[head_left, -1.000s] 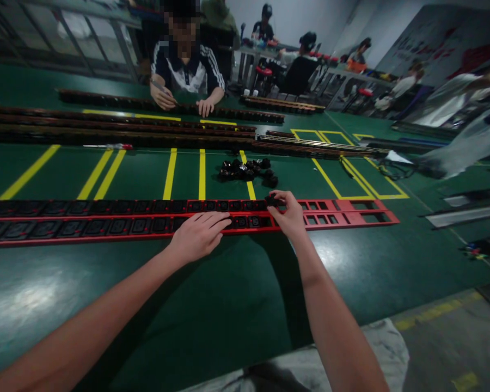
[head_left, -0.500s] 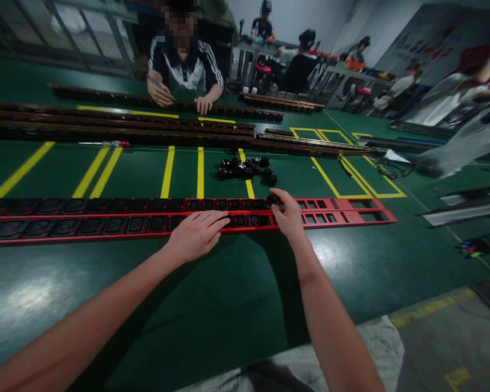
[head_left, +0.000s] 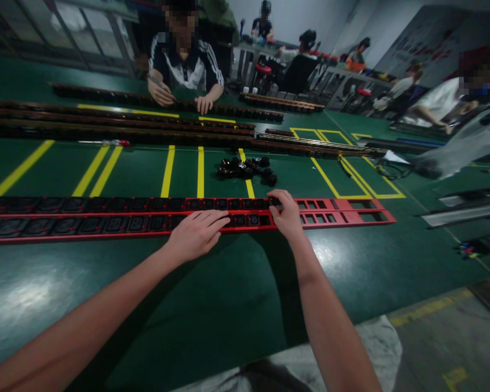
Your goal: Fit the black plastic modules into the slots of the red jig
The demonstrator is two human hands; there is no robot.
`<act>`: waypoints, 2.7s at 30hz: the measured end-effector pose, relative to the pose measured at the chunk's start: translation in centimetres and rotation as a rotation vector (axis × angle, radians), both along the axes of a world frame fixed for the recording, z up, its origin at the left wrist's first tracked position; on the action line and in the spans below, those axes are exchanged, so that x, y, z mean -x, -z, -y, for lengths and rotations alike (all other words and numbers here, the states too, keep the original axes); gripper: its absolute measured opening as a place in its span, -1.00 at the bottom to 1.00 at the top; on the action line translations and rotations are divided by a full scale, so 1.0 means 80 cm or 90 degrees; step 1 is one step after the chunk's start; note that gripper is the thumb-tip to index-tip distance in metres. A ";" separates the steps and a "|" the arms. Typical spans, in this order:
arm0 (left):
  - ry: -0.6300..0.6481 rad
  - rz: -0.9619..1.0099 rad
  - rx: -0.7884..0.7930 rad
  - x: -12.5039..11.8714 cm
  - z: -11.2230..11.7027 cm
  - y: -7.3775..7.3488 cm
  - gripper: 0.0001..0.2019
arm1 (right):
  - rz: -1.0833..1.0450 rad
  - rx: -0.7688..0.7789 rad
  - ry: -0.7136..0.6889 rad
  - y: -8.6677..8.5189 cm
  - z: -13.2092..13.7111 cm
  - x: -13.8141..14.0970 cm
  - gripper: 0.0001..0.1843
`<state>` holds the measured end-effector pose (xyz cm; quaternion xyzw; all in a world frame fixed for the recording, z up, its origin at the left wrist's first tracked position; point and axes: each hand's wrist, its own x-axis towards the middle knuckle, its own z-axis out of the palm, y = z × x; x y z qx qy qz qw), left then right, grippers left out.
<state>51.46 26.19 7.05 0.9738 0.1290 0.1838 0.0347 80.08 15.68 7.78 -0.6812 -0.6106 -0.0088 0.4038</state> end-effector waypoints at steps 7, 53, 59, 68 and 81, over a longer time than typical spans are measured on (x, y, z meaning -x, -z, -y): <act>0.000 0.001 0.002 -0.001 0.000 -0.001 -0.60 | 0.025 0.018 -0.014 0.003 0.000 0.000 -0.59; 0.004 -0.001 0.021 0.001 0.000 -0.001 -0.59 | 0.103 0.082 0.155 0.014 -0.005 0.005 -0.63; 0.003 0.011 0.031 0.000 0.000 0.000 -0.58 | 0.105 0.092 0.183 0.012 -0.004 0.009 -0.67; 0.002 0.004 0.027 0.001 0.000 0.000 -0.58 | 0.090 0.136 0.286 0.013 -0.004 0.010 -0.63; -0.001 -0.003 0.029 0.001 0.000 0.000 -0.59 | 0.090 0.129 0.262 0.014 -0.002 0.010 -0.70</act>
